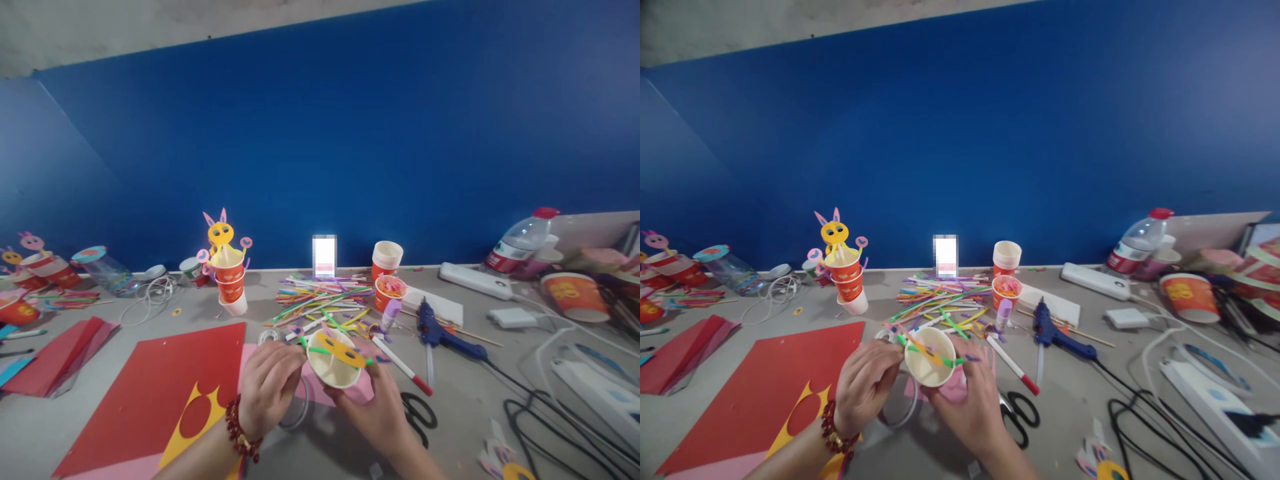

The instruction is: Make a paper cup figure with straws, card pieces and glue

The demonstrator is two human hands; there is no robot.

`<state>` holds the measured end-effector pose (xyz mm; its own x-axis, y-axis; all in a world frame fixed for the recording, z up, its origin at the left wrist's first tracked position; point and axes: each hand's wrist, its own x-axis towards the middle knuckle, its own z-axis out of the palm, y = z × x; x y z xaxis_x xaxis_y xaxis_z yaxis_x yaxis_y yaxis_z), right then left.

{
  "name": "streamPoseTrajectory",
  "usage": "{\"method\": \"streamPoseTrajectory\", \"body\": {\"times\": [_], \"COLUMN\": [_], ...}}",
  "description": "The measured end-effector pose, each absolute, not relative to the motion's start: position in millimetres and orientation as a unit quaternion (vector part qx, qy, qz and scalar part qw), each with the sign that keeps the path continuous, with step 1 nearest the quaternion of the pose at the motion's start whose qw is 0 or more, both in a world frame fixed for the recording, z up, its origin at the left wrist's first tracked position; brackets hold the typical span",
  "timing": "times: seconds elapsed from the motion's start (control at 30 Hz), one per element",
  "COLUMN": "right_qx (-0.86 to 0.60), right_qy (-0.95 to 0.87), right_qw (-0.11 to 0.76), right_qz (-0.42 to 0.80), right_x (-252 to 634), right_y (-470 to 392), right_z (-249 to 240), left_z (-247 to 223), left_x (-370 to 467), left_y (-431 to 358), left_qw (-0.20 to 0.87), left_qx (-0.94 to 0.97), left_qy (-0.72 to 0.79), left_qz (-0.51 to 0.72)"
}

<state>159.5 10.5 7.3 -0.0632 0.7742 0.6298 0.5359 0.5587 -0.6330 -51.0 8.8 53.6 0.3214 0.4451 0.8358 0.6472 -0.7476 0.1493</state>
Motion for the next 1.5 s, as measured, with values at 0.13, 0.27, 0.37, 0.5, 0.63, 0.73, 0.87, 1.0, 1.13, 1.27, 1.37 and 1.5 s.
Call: {"method": "streamPoseTrajectory", "body": {"times": [0.13, 0.27, 0.37, 0.5, 0.63, 0.73, 0.87, 1.0, 1.13, 1.27, 1.37, 1.5], "right_qx": [-0.452, -0.464, -0.467, -0.448, -0.429, -0.421, -0.428, -0.415, -0.386, -0.359, -0.351, -0.362], "right_qy": [-0.722, -0.717, -0.714, -0.712, -0.703, -0.696, -0.682, -0.651, -0.608, -0.565, -0.52, -0.445], "right_qw": [0.511, 0.511, 0.506, 0.511, 0.515, 0.517, 0.517, 0.536, 0.56, 0.576, 0.591, 0.618], "right_qz": [0.114, 0.102, 0.126, 0.175, 0.241, 0.266, 0.291, 0.341, 0.411, 0.469, 0.506, 0.537], "right_x": [160.2, 160.8, 160.8, 160.9, 160.2, 159.9, 159.8, 158.2, 156.4, 156.1, 156.8, 157.4], "right_y": [9.9, 9.4, 9.4, 11.0, 12.6, 13.1, 14.2, 16.3, 17.2, 18.8, 22.4, 26.6], "right_z": [4.9, 3.8, 6.7, 9.7, 8.9, 7.7, 4.7, 0.6, 2.3, 7.9, 7.8, 2.5], "left_z": [56.1, 59.6, 59.8, 59.9, 59.0, 58.2, 57.4, 51.9, 48.3, 56.9, 62.5, 57.5], "left_x": [-49.3, -50.2, -50.3, -48.0, -47.5, -48.3, -48.1, -47.0, -44.6, -38.3, -31.0, -19.2], "left_y": [9.2, 10.0, 10.2, 10.7, 10.8, 10.5, 10.4, 9.8, 3.1, -12.0, -23.9, -45.2], "left_qw": [0.112, 0.114, 0.113, 0.096, 0.083, 0.077, 0.056, 0.019, -0.027, -0.245, -0.452, -0.726], "left_qx": [-0.813, -0.825, -0.825, -0.816, -0.809, -0.813, -0.813, -0.8, -0.791, -0.731, -0.641, -0.492], "left_qy": [-0.34, -0.341, -0.341, -0.351, -0.378, -0.388, -0.396, -0.402, -0.41, -0.451, -0.419, -0.215], "left_qz": [-0.459, -0.436, -0.437, -0.45, -0.442, -0.427, -0.423, -0.445, -0.454, -0.449, -0.458, -0.431]}}
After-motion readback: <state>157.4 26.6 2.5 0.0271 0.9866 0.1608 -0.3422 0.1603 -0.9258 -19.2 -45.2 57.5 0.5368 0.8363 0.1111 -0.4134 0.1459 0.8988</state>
